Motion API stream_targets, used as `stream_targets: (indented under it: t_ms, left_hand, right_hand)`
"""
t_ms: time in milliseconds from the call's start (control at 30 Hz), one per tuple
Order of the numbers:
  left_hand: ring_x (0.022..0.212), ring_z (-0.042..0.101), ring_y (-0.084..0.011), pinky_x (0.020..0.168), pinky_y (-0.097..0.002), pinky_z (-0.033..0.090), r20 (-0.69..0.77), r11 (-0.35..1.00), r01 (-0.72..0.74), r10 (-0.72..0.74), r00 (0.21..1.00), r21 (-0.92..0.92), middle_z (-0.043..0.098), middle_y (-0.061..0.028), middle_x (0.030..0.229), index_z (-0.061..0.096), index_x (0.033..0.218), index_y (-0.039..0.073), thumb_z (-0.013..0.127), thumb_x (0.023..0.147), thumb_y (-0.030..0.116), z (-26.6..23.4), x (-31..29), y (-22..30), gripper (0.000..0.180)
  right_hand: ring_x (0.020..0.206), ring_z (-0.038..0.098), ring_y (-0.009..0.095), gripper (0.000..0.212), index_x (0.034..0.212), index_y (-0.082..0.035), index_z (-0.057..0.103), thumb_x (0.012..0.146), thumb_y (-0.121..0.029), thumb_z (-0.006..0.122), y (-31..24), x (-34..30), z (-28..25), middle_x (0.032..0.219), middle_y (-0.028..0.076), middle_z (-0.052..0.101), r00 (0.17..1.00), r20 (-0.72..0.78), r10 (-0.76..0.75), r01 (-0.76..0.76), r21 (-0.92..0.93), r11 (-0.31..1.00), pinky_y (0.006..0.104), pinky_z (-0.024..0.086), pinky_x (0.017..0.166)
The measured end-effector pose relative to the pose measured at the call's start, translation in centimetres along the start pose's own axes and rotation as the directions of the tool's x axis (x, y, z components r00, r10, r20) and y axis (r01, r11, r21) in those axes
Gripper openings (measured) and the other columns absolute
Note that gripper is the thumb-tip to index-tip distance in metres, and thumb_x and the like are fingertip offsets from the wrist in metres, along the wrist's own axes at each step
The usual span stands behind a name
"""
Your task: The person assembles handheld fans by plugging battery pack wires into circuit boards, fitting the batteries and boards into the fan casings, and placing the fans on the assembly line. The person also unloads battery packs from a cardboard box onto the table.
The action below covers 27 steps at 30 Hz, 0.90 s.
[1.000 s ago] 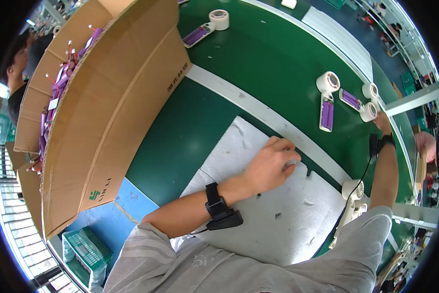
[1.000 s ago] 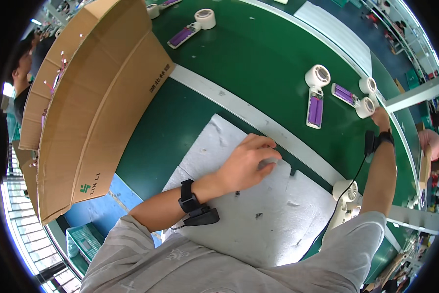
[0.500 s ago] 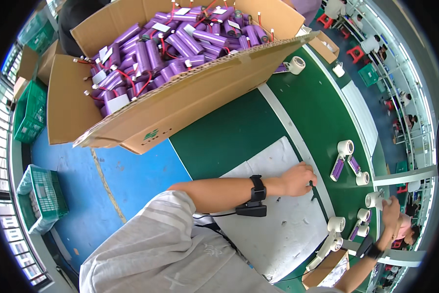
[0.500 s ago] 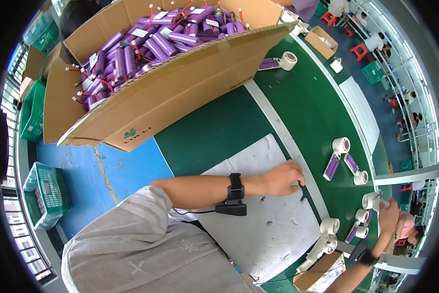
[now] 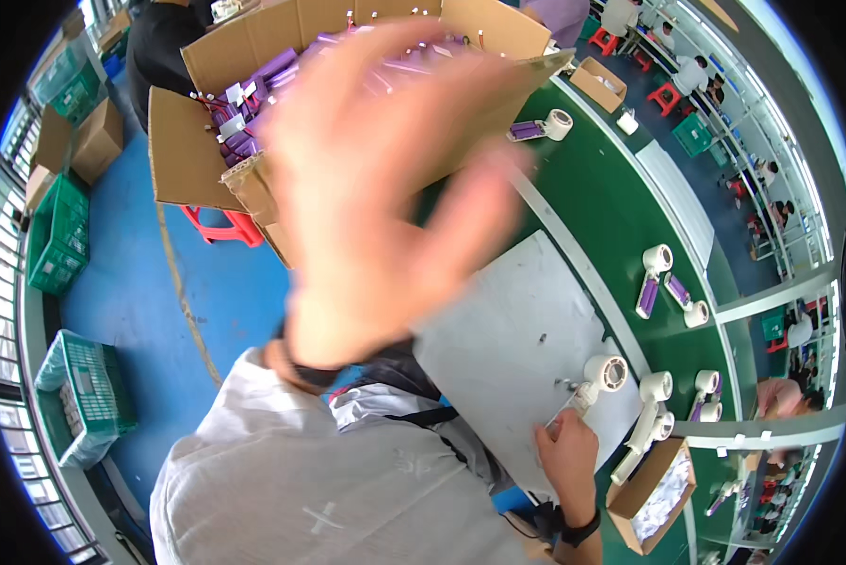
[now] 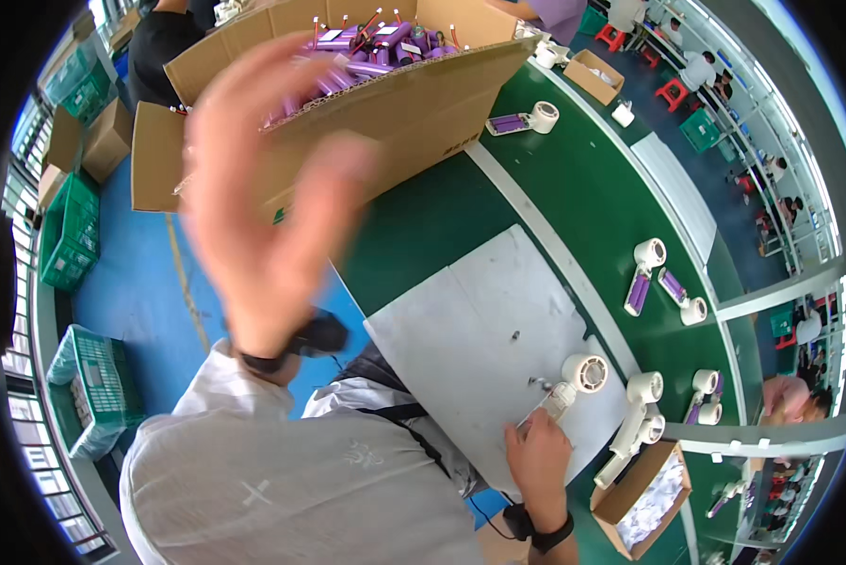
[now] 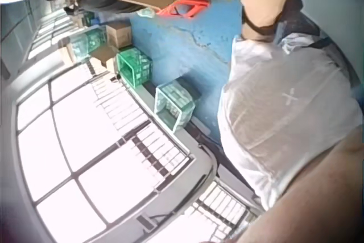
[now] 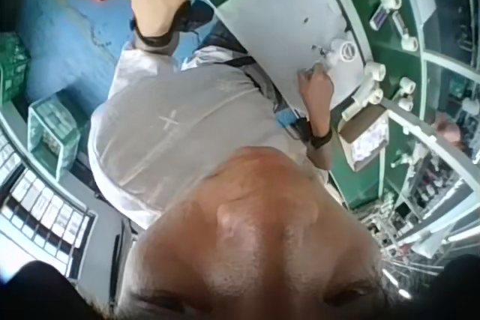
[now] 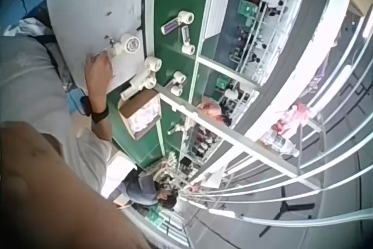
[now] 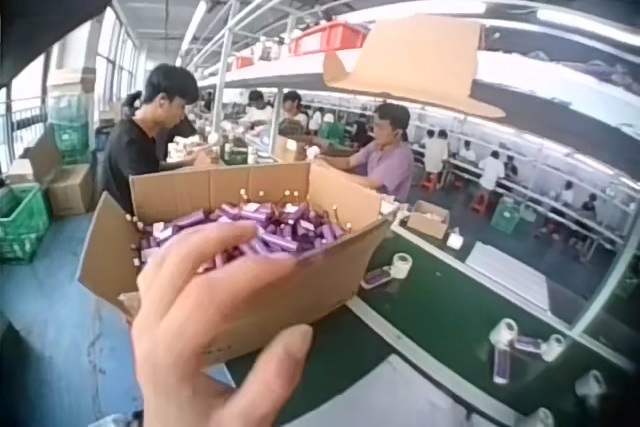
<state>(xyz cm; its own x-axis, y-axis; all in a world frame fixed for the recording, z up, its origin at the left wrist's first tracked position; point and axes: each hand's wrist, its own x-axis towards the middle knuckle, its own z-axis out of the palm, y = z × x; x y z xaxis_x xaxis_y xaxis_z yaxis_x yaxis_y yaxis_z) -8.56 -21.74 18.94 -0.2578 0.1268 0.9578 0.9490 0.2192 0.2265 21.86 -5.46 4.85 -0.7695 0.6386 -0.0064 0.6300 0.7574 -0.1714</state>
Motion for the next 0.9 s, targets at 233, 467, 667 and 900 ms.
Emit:
stream_targets:
  t_ms: [233, 467, 667, 900]
  left_hand:
    - [0.068, 0.064, -0.0241, 0.065, -0.0321, 0.050, 0.179, 0.909, 0.364, -0.399, 0.899, 0.203, 0.067, -0.0085, 0.077, 0.069, 0.099, 0.008, 0.071, 0.083, 0.020, -5.2, -3.1, -0.8, 0.021]
    - [0.057, 0.065, -0.0199, 0.056, -0.0317, 0.049, 0.673, 0.956, 0.179, -0.292, 0.680, 0.234, 0.065, -0.0104, 0.065, 0.070, 0.100, 0.009, 0.067, 0.086, 0.016, -1.3, -9.0, -3.1, 0.016]
    - [0.061, 0.067, -0.0162, 0.057, -0.0301, 0.051, 0.894, 0.928, 0.333, -0.284, 0.345, 0.166, 0.066, -0.0087, 0.067, 0.068, 0.105, 0.006, 0.065, 0.088, 0.016, -0.2, -4.9, -4.3, 0.020]
    - [0.067, 0.068, -0.0141, 0.063, -0.0247, 0.054, 0.913, 0.762, 0.511, -0.280, -0.295, 0.399, 0.068, -0.0080, 0.079, 0.066, 0.101, 0.001, 0.064, 0.091, 0.020, 1.8, -0.9, -6.3, 0.022]
  right_hand:
    - [0.062, 0.047, 0.003, 0.014, 0.083, 0.003, 0.060, 0.088, -0.008, 0.066, 5.6, 5.1, -0.8, 0.068, -0.002, 0.056, 0.981, -0.078, 0.180, -0.105, 0.567, 0.817, 0.0223, 0.038, 0.053]
    - [0.061, 0.046, 0.002, 0.013, 0.083, 0.001, 0.059, 0.091, -0.008, 0.064, 7.7, 6.4, 3.6, 0.069, -0.005, 0.054, 0.860, -0.422, 0.285, 0.163, 0.758, 0.632, 0.0187, 0.036, 0.055]
    - [0.056, 0.043, 0.002, 0.012, 0.085, 0.001, 0.060, 0.090, -0.008, 0.064, 7.3, 5.6, 3.5, 0.066, -0.003, 0.053, 0.850, -0.455, 0.263, 0.162, 0.702, 0.693, 0.0188, 0.033, 0.049]
    - [0.072, 0.060, 0.013, 0.016, 0.103, 0.001, 0.062, 0.087, -0.004, 0.063, -3.3, 7.2, -3.2, 0.092, 0.007, 0.064, 0.894, -0.329, -0.305, 0.445, 0.556, 0.702, 0.0232, 0.047, 0.057]
